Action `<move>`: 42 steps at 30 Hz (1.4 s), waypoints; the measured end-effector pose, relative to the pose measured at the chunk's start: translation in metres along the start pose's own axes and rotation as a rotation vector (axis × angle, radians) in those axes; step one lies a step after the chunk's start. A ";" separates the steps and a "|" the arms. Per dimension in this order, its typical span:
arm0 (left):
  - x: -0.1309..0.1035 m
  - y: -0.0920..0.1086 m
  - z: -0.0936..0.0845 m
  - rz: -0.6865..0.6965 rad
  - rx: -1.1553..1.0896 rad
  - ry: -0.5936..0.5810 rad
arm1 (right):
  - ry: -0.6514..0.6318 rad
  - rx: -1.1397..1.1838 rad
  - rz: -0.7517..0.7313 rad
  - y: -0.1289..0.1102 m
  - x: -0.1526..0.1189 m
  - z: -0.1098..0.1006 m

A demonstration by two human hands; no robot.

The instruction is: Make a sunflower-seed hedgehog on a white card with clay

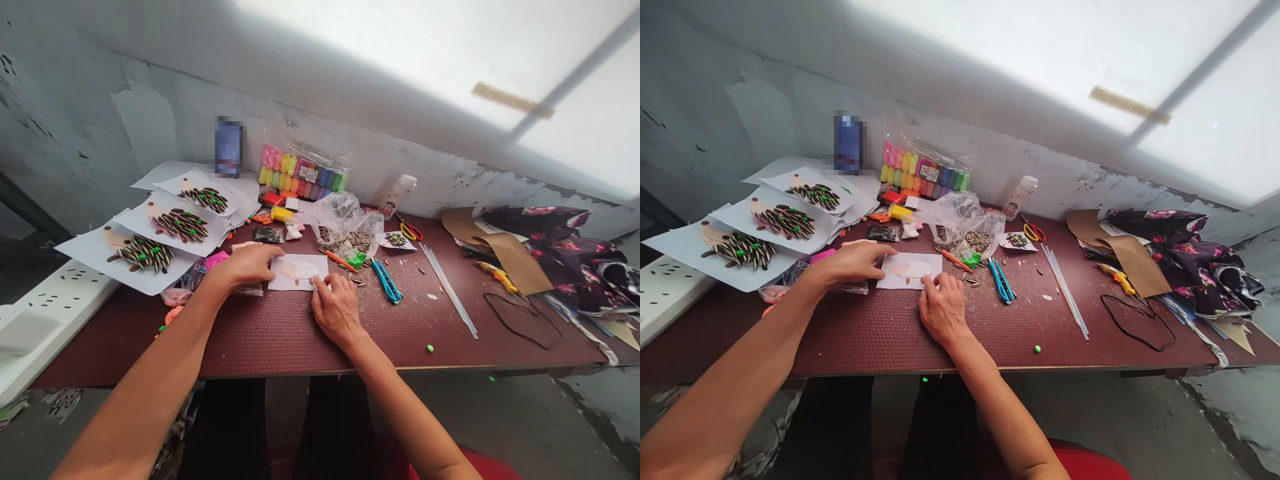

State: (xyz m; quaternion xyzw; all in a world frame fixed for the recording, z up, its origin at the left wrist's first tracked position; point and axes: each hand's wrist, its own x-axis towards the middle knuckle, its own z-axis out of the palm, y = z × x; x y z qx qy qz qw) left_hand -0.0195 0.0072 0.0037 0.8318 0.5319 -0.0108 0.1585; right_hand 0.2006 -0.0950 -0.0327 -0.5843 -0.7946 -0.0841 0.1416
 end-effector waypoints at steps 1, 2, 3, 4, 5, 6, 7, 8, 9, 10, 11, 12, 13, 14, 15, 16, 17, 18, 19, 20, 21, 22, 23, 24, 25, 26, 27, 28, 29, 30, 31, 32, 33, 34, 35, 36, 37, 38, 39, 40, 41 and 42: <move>0.000 0.000 0.000 0.000 0.002 -0.001 | 0.010 0.000 0.004 0.000 -0.001 0.001; 0.000 0.000 0.000 0.000 0.005 -0.002 | 0.017 -0.002 0.005 0.001 -0.001 0.001; 0.000 0.000 0.000 0.000 0.008 -0.003 | 0.020 -0.005 0.003 0.001 -0.002 0.002; 0.000 0.000 -0.001 0.001 0.011 -0.003 | 0.020 -0.007 -0.004 0.001 -0.002 0.002; 0.000 0.000 -0.001 0.003 0.014 -0.003 | 0.018 -0.010 -0.013 0.001 -0.002 0.002; 0.000 0.000 -0.001 0.005 0.015 -0.003 | 0.017 -0.012 -0.023 0.001 -0.002 0.003; 0.000 0.000 -0.001 0.007 0.015 -0.002 | 0.016 -0.015 -0.033 0.001 -0.002 0.003; 0.000 0.000 -0.001 0.008 0.013 -0.002 | 0.017 -0.019 -0.041 0.001 -0.002 0.003; 0.000 0.000 -0.001 0.007 0.010 -0.003 | 0.017 -0.022 -0.047 0.001 -0.002 0.002; 0.000 0.000 0.000 0.007 0.007 -0.004 | 0.017 -0.026 -0.053 0.001 -0.001 0.002; 0.000 0.000 0.000 0.005 0.004 -0.005 | 0.016 -0.029 -0.059 0.001 -0.001 0.002; 0.000 0.000 0.000 0.005 0.001 -0.006 | 0.014 -0.034 -0.065 0.000 -0.001 0.001; 0.000 0.000 0.000 0.006 -0.001 -0.005 | 0.013 -0.040 -0.073 0.000 -0.001 0.001; 0.000 0.000 0.001 0.006 -0.002 -0.002 | 0.012 -0.046 -0.080 0.000 -0.001 0.001; 0.000 0.000 0.001 0.006 -0.002 0.002 | 0.012 -0.052 -0.086 0.000 -0.001 0.000; 0.000 0.000 0.001 0.005 -0.001 0.005 | 0.014 -0.058 -0.087 -0.001 -0.001 0.000; 0.000 0.000 0.001 0.004 0.001 0.007 | 0.018 -0.063 -0.083 -0.001 -0.001 0.000; 0.000 0.000 0.001 0.002 0.005 0.009 | 0.022 -0.067 -0.076 -0.001 -0.002 0.000; 0.000 0.000 0.001 0.001 0.008 0.008 | 0.025 -0.068 -0.069 -0.001 -0.002 0.000; 0.000 0.000 0.001 0.000 0.011 0.007 | 0.026 -0.068 -0.066 -0.001 -0.002 0.000; -0.001 0.001 0.001 0.001 0.013 0.006 | 0.023 -0.066 -0.068 -0.001 -0.001 0.000; -0.001 0.001 0.001 0.002 0.013 0.005 | 0.016 -0.062 -0.076 -0.001 -0.001 0.000; -0.001 0.001 0.000 0.004 0.013 0.006 | 0.007 -0.057 -0.088 -0.001 -0.001 -0.001; -0.001 0.001 0.000 0.005 0.012 0.007 | -0.002 -0.051 -0.097 -0.001 -0.001 -0.001; -0.001 0.001 0.000 0.004 0.010 0.009 | -0.011 -0.047 -0.101 -0.001 0.000 -0.001; -0.001 0.001 0.001 0.004 0.008 0.011 | -0.019 -0.043 -0.100 -0.001 0.000 -0.001; -0.001 0.001 0.001 0.002 0.005 0.012 | -0.025 -0.041 -0.093 -0.001 0.000 -0.002; -0.001 0.001 0.001 -0.001 0.001 0.011 | -0.030 -0.038 -0.083 -0.001 0.000 -0.002; -0.001 0.000 0.002 -0.003 -0.002 0.011 | -0.033 -0.035 -0.072 -0.001 0.000 -0.002; 0.000 0.000 0.002 -0.005 -0.006 0.011 | -0.035 -0.030 -0.063 -0.001 -0.001 -0.002; 0.000 0.000 0.002 -0.006 -0.009 0.010 | -0.037 -0.025 -0.056 -0.001 -0.001 -0.002; 0.001 -0.001 0.002 -0.005 -0.012 0.008 | -0.039 -0.020 -0.051 -0.001 -0.001 -0.002; 0.001 -0.001 0.003 -0.003 -0.015 0.005 | -0.040 -0.016 -0.048 -0.001 -0.001 -0.003; 0.001 -0.001 0.003 -0.001 -0.018 0.001 | -0.042 -0.012 -0.046 -0.001 -0.001 -0.003; 0.001 -0.001 0.003 0.002 -0.022 -0.001 | -0.044 -0.008 -0.044 -0.001 -0.001 -0.002; 0.002 -0.002 0.003 0.004 -0.025 -0.002 | -0.045 -0.004 -0.042 -0.001 -0.001 -0.002; 0.002 -0.002 0.003 0.006 -0.029 0.000 | -0.045 0.001 -0.040 -0.001 -0.001 -0.002; 0.002 -0.002 0.003 0.008 -0.033 0.003 | -0.043 0.004 -0.039 -0.001 -0.001 -0.002; 0.002 -0.002 0.004 0.010 -0.036 0.007 | -0.039 0.007 -0.038 0.000 -0.002 -0.002; 0.002 -0.003 0.004 0.012 -0.036 0.009 | -0.034 0.007 -0.038 0.000 -0.002 -0.001; 0.002 -0.003 0.004 0.014 -0.035 0.011 | -0.031 0.006 -0.038 0.000 -0.001 -0.001; 0.002 -0.003 0.004 0.015 -0.033 0.011 | -0.032 0.003 -0.037 0.000 -0.001 -0.001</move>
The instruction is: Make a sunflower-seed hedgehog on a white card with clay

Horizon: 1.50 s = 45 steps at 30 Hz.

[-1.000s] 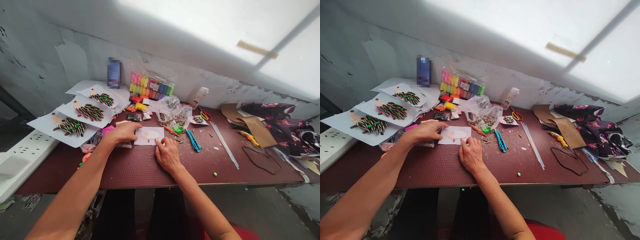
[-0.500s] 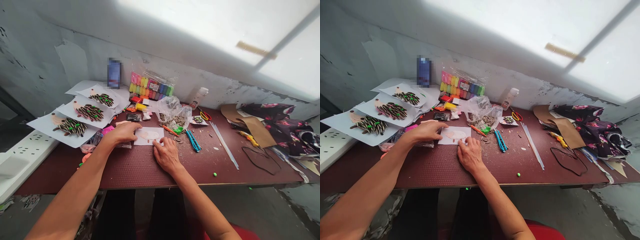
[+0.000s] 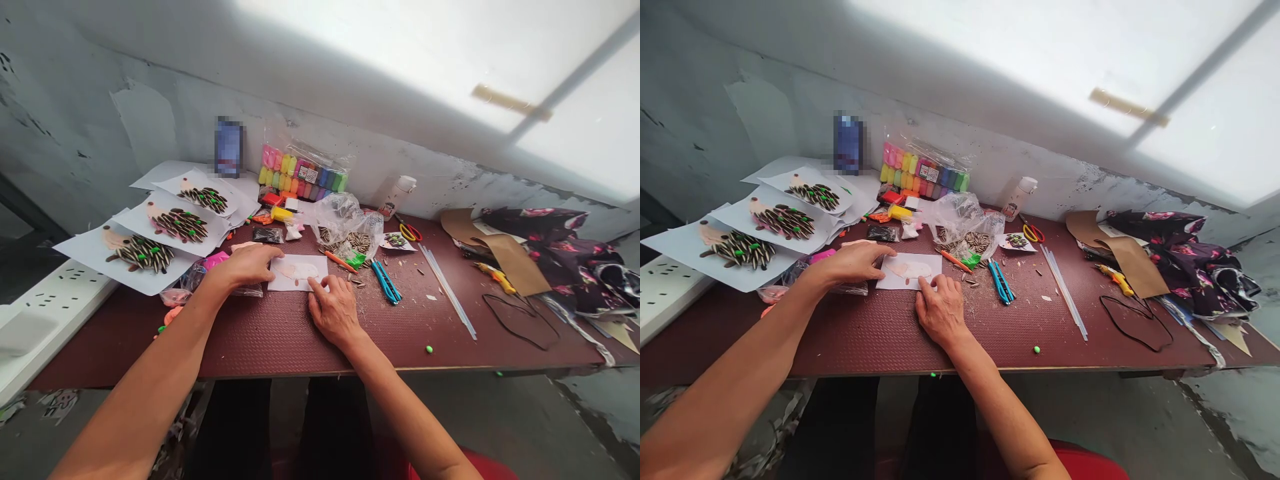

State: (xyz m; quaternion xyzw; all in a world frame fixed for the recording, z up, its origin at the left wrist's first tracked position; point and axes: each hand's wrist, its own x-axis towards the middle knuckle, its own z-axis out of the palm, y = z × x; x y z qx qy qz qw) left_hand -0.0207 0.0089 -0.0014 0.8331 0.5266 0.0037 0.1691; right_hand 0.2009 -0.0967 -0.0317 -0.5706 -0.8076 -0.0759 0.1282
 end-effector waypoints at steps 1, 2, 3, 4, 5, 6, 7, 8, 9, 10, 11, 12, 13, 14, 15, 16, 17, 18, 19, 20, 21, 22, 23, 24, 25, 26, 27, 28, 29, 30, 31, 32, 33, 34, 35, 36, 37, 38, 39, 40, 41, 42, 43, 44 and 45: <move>0.000 0.000 0.000 0.000 0.003 0.001 | -0.006 -0.003 0.001 0.000 0.000 0.000; 0.000 0.000 0.000 -0.001 0.007 0.001 | -0.014 -0.007 0.002 0.000 0.001 -0.001; 0.000 0.000 0.000 -0.004 0.010 0.003 | -0.024 -0.011 0.004 -0.001 0.001 -0.001; 0.000 0.000 0.000 -0.007 0.013 0.004 | -0.031 -0.015 0.007 -0.001 0.001 -0.002; 0.000 0.000 0.000 -0.010 0.017 0.004 | -0.035 -0.018 0.010 -0.001 0.002 -0.002; 0.000 0.001 0.000 -0.012 0.021 0.003 | -0.035 -0.021 0.014 -0.002 0.002 -0.002; 0.000 0.001 -0.001 -0.013 0.024 0.001 | -0.031 -0.022 0.017 -0.002 0.002 -0.002; -0.001 0.001 -0.001 -0.015 0.027 -0.003 | -0.026 -0.020 0.018 -0.002 0.002 -0.002; -0.001 0.002 -0.001 -0.016 0.030 -0.007 | -0.018 -0.018 0.018 -0.002 0.001 -0.001; -0.001 0.002 -0.002 -0.016 0.032 -0.010 | -0.008 -0.015 0.017 -0.001 0.001 -0.001; -0.001 0.002 -0.002 -0.016 0.034 -0.012 | 0.004 -0.014 0.019 -0.001 0.001 0.000; -0.001 0.003 -0.002 -0.016 0.035 -0.013 | 0.015 -0.016 0.025 -0.001 0.000 0.000; -0.001 0.003 -0.002 -0.015 0.037 -0.013 | 0.024 -0.022 0.036 0.000 -0.001 0.000; -0.002 0.003 -0.003 -0.014 0.038 -0.012 | 0.027 -0.029 0.048 0.000 -0.001 0.001; -0.002 0.003 -0.003 -0.014 0.040 -0.012 | 0.027 -0.036 0.060 0.000 -0.001 0.001; -0.002 0.003 -0.003 -0.014 0.041 -0.011 | 0.023 -0.041 0.067 0.000 -0.002 0.001; -0.002 0.004 -0.003 -0.015 0.041 -0.010 | 0.018 -0.042 0.066 0.000 -0.002 0.001; -0.002 0.003 -0.003 -0.014 0.041 -0.010 | 0.013 -0.041 0.060 0.000 -0.002 0.001; -0.002 0.003 -0.003 -0.013 0.040 -0.011 | 0.010 -0.038 0.051 0.000 -0.002 0.001; -0.002 0.003 -0.002 -0.013 0.038 -0.010 | 0.007 -0.034 0.043 0.000 -0.002 0.001; -0.001 0.003 -0.002 -0.013 0.035 -0.010 | 0.006 -0.030 0.038 0.000 -0.002 0.001; -0.001 0.002 -0.002 -0.013 0.031 -0.009 | 0.007 -0.026 0.038 0.000 -0.002 0.001; -0.001 0.002 -0.001 -0.012 0.028 -0.008 | 0.011 -0.022 0.043 0.000 -0.002 0.001; 0.000 0.001 -0.001 -0.012 0.026 -0.006 | 0.017 -0.017 0.051 0.000 -0.002 0.001; 0.000 0.001 -0.001 -0.011 0.027 -0.005 | 0.027 -0.009 0.061 0.001 -0.002 0.001; 0.000 0.001 -0.001 -0.010 0.030 -0.005 | 0.039 0.004 0.074 0.001 -0.002 0.002; 0.000 0.001 -0.001 -0.007 0.034 -0.007 | 0.054 0.021 0.090 0.002 -0.002 0.002; 0.000 0.001 -0.001 -0.004 0.037 -0.009 | 0.071 0.042 0.108 0.003 -0.002 0.002; 0.000 0.001 -0.001 0.000 0.039 -0.011 | 0.088 0.066 0.125 0.004 -0.002 0.003; -0.001 0.001 -0.001 0.005 0.038 -0.010 | 0.104 0.089 0.142 0.006 -0.002 0.003; -0.001 0.001 -0.001 0.012 0.035 -0.007 | 0.115 0.107 0.156 0.008 -0.001 0.003; -0.001 0.001 -0.001 0.015 0.030 -0.001 | 0.122 0.120 0.169 0.010 -0.001 0.003; -0.002 0.001 -0.001 0.012 0.023 0.006 | 0.122 0.130 0.178 0.012 -0.001 0.003; -0.002 0.002 -0.002 0.006 0.014 0.011 | 0.116 0.140 0.184 0.014 0.000 0.002; -0.002 0.002 -0.002 -0.004 0.002 0.016 | 0.105 0.152 0.187 0.016 0.000 0.002; -0.003 0.001 -0.003 -0.017 -0.016 0.021 | 0.090 0.168 0.186 0.018 0.000 0.000; -0.003 0.001 -0.004 -0.032 -0.042 0.030 | 0.073 0.187 0.181 0.018 0.000 -0.001; -0.002 0.001 -0.005 -0.044 -0.077 0.047 | 0.056 0.211 0.170 0.018 0.000 -0.004; -0.002 0.000 -0.005 -0.048 -0.123 0.072 | 0.038 0.238 0.157 0.017 0.000 -0.006; -0.001 0.000 -0.006 -0.045 -0.180 0.103 | 0.019 0.271 0.141 0.015 0.000 -0.009; 0.000 0.000 -0.007 -0.037 -0.247 0.138 | -0.001 0.311 0.122 0.013 0.000 -0.012; 0.000 0.000 -0.007 -0.025 -0.322 0.171 | -0.026 0.362 0.106 0.009 0.000 -0.016; 0.001 0.001 -0.007 -0.016 -0.404 0.202 | -0.050 0.426 0.088 0.006 0.001 -0.019; 0.002 0.002 -0.007 -0.014 -0.490 0.227 | -0.067 0.495 0.069 0.002 0.002 -0.022; 0.002 0.003 -0.006 -0.023 -0.578 0.242 | -0.066 0.568 0.061 -0.002 0.005 -0.025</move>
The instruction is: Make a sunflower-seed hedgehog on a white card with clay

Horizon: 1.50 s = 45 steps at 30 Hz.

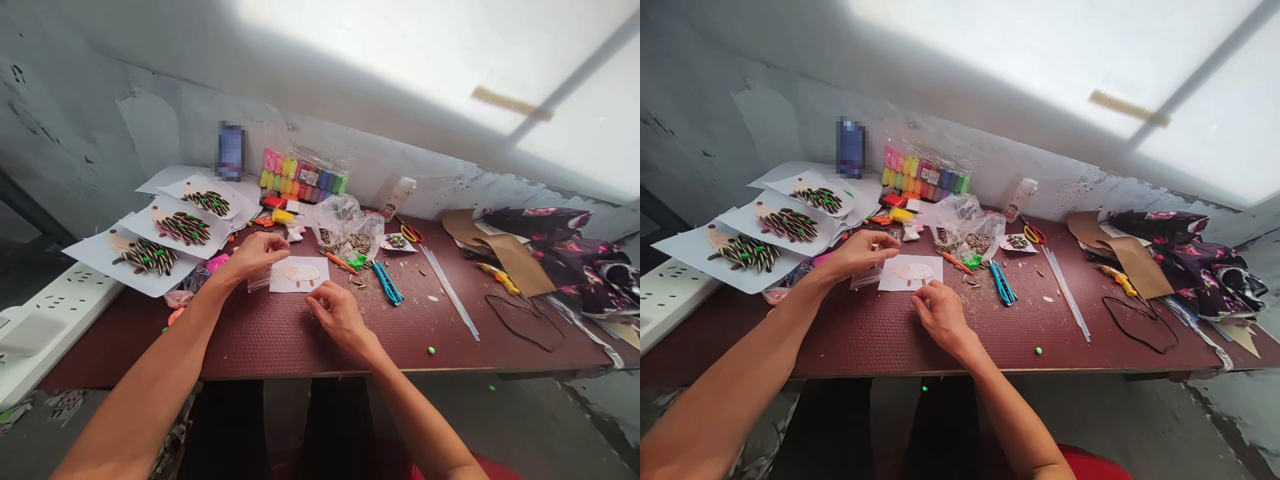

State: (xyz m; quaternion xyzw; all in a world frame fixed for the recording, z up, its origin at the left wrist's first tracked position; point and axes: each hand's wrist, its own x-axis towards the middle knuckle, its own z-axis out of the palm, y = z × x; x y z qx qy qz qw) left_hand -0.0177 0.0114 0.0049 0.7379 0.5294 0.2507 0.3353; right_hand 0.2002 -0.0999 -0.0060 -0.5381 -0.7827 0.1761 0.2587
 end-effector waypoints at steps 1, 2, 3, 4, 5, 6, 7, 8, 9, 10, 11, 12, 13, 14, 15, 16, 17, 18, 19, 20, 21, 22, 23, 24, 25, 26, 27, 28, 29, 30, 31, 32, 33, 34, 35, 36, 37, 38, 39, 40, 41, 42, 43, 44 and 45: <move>0.000 0.001 0.001 -0.019 -0.088 0.014 | 0.002 0.071 -0.009 -0.005 0.003 0.000; 0.000 0.002 0.003 -0.036 -0.178 0.017 | -0.017 0.130 -0.017 -0.009 0.008 0.000; 0.000 0.003 0.004 -0.049 -0.265 0.019 | -0.020 0.177 -0.014 -0.012 0.013 0.000; -0.001 0.005 0.005 -0.055 -0.346 0.014 | -0.019 0.221 -0.004 -0.014 0.019 0.000; -0.001 0.006 0.005 -0.054 -0.416 0.004 | -0.030 0.259 0.008 -0.016 0.026 0.000; -0.002 0.006 0.006 -0.048 -0.473 -0.008 | -0.035 0.305 0.033 -0.016 0.033 0.001; -0.003 0.007 0.005 -0.038 -0.516 -0.023 | -0.029 0.357 0.062 -0.016 0.041 0.002; -0.003 0.008 0.004 -0.026 -0.548 -0.038 | -0.044 0.404 0.071 -0.015 0.048 0.002; -0.004 0.008 0.003 -0.011 -0.571 -0.048 | -0.074 0.444 0.068 -0.013 0.054 0.002; -0.005 0.008 0.002 0.006 -0.587 -0.054 | -0.084 0.486 0.077 -0.012 0.060 0.002; -0.006 0.009 0.001 0.025 -0.602 -0.060 | -0.086 0.525 0.088 -0.009 0.065 0.002; -0.006 0.008 0.000 0.046 -0.613 -0.066 | -0.093 0.564 0.096 -0.007 0.069 0.001; -0.007 0.008 0.000 0.065 -0.619 -0.078 | -0.098 0.607 0.107 -0.005 0.072 0.000; -0.007 0.007 0.000 0.083 -0.624 -0.097 | -0.105 0.645 0.117 -0.003 0.075 -0.002; -0.007 0.006 0.000 0.096 -0.633 -0.121 | -0.111 0.677 0.126 0.000 0.077 -0.003; -0.007 0.005 0.001 0.102 -0.650 -0.148 | -0.109 0.701 0.132 0.002 0.078 -0.004; -0.007 0.004 0.002 0.103 -0.673 -0.175 | -0.097 0.713 0.134 0.005 0.080 -0.005; -0.006 0.003 0.004 0.094 -0.707 -0.199 | -0.071 0.716 0.132 0.007 0.081 -0.005; -0.005 0.002 0.005 0.077 -0.741 -0.216 | -0.041 0.717 0.130 0.010 0.081 -0.004; -0.004 0.001 0.007 0.058 -0.767 -0.223 | -0.005 0.721 0.132 0.013 0.081 -0.002; -0.003 0.001 0.008 0.041 -0.787 -0.224 | 0.021 0.728 0.140 0.015 0.081 0.000; -0.003 0.000 0.009 0.029 -0.799 -0.218 | 0.030 0.741 0.152 0.017 0.081 0.002; -0.002 0.000 0.010 0.022 -0.806 -0.211 | 0.024 0.759 0.167 0.018 0.080 0.003; -0.002 0.000 0.010 0.020 -0.810 -0.207 | 0.008 0.780 0.179 0.019 0.079 0.005; -0.002 0.000 0.010 0.019 -0.810 -0.207 | -0.013 0.803 0.184 0.020 0.078 0.006; -0.002 0.000 0.010 0.017 -0.806 -0.213 | -0.031 0.826 0.183 0.020 0.077 0.007; -0.002 0.000 0.010 0.013 -0.799 -0.224 | -0.041 0.849 0.178 0.020 0.076 0.007; -0.002 0.001 0.011 0.010 -0.789 -0.240 | -0.040 0.869 0.171 0.021 0.075 0.008; -0.003 0.002 0.011 0.007 -0.778 -0.259 | -0.032 0.884 0.165 0.021 0.075 0.009; -0.004 0.003 0.011 0.005 -0.767 -0.279 | -0.019 0.893 0.160 0.022 0.075 0.010; -0.004 0.004 0.012 0.005 -0.759 -0.296 | 0.002 0.897 0.157 0.023 0.075 0.011; -0.005 0.005 0.012 0.008 -0.753 -0.311 | 0.032 0.895 0.155 0.023 0.075 0.012; -0.006 0.006 0.012 0.012 -0.752 -0.321 | 0.068 0.890 0.153 0.024 0.075 0.013; -0.007 0.007 0.012 0.016 -0.754 -0.325 | 0.106 0.883 0.150 0.024 0.075 0.014; -0.007 0.008 0.012 0.019 -0.757 -0.324 | 0.141 0.874 0.145 0.024 0.074 0.015; -0.007 0.009 0.012 0.020 -0.761 -0.318 | 0.167 0.863 0.136 0.024 0.073 0.016; -0.007 0.009 0.012 0.019 -0.764 -0.310 | 0.181 0.850 0.125 0.023 0.073 0.016; -0.007 0.009 0.012 0.014 -0.769 -0.302 | 0.184 0.840 0.113 0.022 0.072 0.016; -0.007 0.008 0.012 0.010 -0.773 -0.294 | 0.179 0.835 0.103 0.021 0.071 0.016; -0.006 0.008 0.013 0.008 -0.777 -0.288 | 0.173 0.835 0.097 0.020 0.070 0.015; -0.006 0.007 0.014 0.009 -0.780 -0.281 | 0.168 0.841 0.094 0.019 0.069 0.015; -0.005 0.007 0.015 0.013 -0.783 -0.273 | 0.163 0.850 0.097 0.019 0.069 0.014; -0.005 0.006 0.015 0.018 -0.785 -0.260 | 0.156 0.861 0.103 0.018 0.069 0.014; -0.004 0.005 0.016 0.022 -0.788 -0.241 | 0.147 0.870 0.113 0.018 0.069 0.014; -0.004 0.005 0.016 0.024 -0.793 -0.222 | 0.137 0.877 0.123 0.018 0.069 0.014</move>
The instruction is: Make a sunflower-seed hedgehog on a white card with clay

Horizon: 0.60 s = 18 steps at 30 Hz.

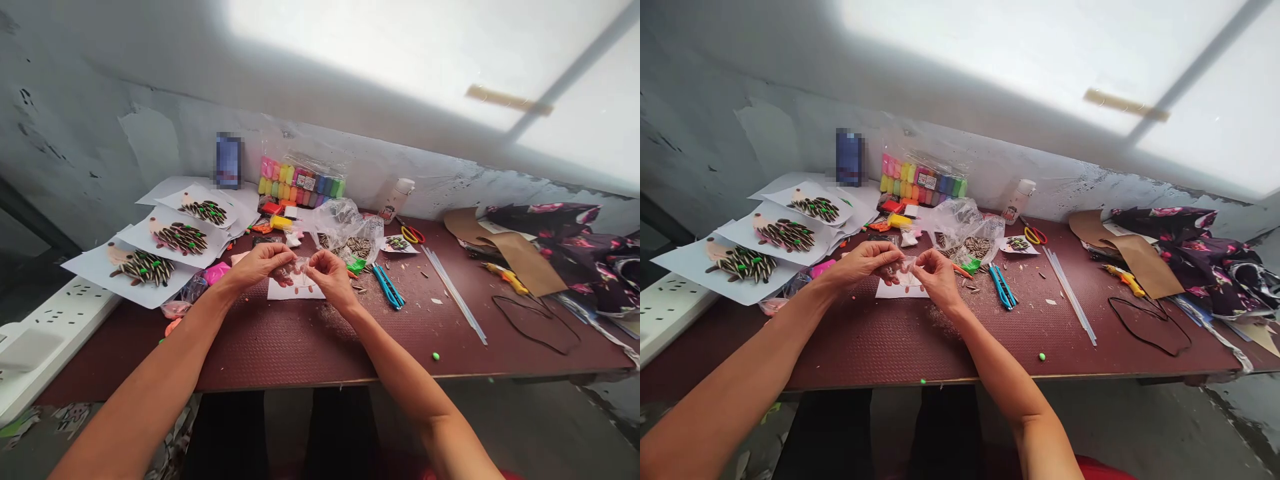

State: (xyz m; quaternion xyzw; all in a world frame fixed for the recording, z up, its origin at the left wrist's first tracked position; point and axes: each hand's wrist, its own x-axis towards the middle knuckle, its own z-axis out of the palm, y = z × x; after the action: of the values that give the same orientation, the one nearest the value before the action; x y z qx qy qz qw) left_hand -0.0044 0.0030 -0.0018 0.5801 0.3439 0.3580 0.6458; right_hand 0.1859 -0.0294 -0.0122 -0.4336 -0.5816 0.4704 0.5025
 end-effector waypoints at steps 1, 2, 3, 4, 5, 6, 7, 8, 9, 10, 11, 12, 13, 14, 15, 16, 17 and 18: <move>0.000 0.000 0.000 0.004 -0.005 0.014 | -0.003 0.003 0.010 0.000 0.000 0.000; 0.000 -0.001 -0.001 0.003 -0.010 0.022 | -0.003 0.001 0.013 0.000 0.000 0.000; 0.000 -0.001 -0.001 -0.001 -0.013 0.025 | 0.001 -0.010 0.006 0.000 0.000 0.000; 0.000 -0.001 -0.002 -0.005 -0.014 0.024 | 0.007 -0.028 -0.005 0.001 0.000 0.000; 0.000 -0.001 -0.002 -0.008 -0.013 0.021 | 0.014 -0.051 -0.015 0.002 -0.001 0.000; 0.000 -0.001 -0.003 -0.008 -0.012 0.017 | 0.020 -0.074 -0.021 0.003 -0.001 0.000; 0.000 -0.001 -0.003 -0.006 -0.011 0.015 | 0.023 -0.094 -0.021 0.005 -0.001 0.000; 0.000 -0.001 -0.003 -0.003 -0.008 0.013 | 0.023 -0.108 -0.017 0.006 -0.001 -0.001; 0.000 -0.001 -0.004 0.001 -0.006 0.010 | 0.022 -0.115 -0.011 0.007 -0.001 -0.001; 0.000 -0.001 -0.004 0.005 -0.004 0.007 | 0.022 -0.117 -0.008 0.008 -0.001 -0.001; -0.001 -0.001 -0.004 0.010 -0.002 0.003 | 0.023 -0.118 -0.010 0.009 -0.001 -0.001; -0.001 -0.001 -0.004 0.015 -0.001 -0.003 | 0.023 -0.119 -0.013 0.009 -0.001 0.000; -0.001 0.000 -0.004 0.017 0.001 -0.010 | 0.024 -0.118 -0.016 0.008 -0.001 0.000; -0.001 0.000 -0.004 0.015 0.005 -0.019 | 0.029 -0.114 -0.021 0.007 -0.001 0.000; -0.001 0.001 -0.003 0.007 0.016 -0.028 | 0.037 -0.110 -0.025 0.006 -0.001 0.001; 0.000 0.001 -0.003 -0.005 0.033 -0.035 | 0.046 -0.104 -0.027 0.006 -0.001 0.001; 0.000 0.001 -0.002 -0.018 0.055 -0.039 | 0.057 -0.096 -0.024 0.005 -0.001 0.000; 0.000 0.001 -0.002 -0.029 0.079 -0.040 | 0.067 -0.090 -0.016 0.005 -0.001 0.000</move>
State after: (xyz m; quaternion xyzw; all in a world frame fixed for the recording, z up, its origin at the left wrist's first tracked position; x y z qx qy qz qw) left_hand -0.0059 0.0040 -0.0008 0.6070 0.3533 0.3231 0.6343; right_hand 0.1861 -0.0294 -0.0169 -0.4667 -0.5885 0.4247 0.5054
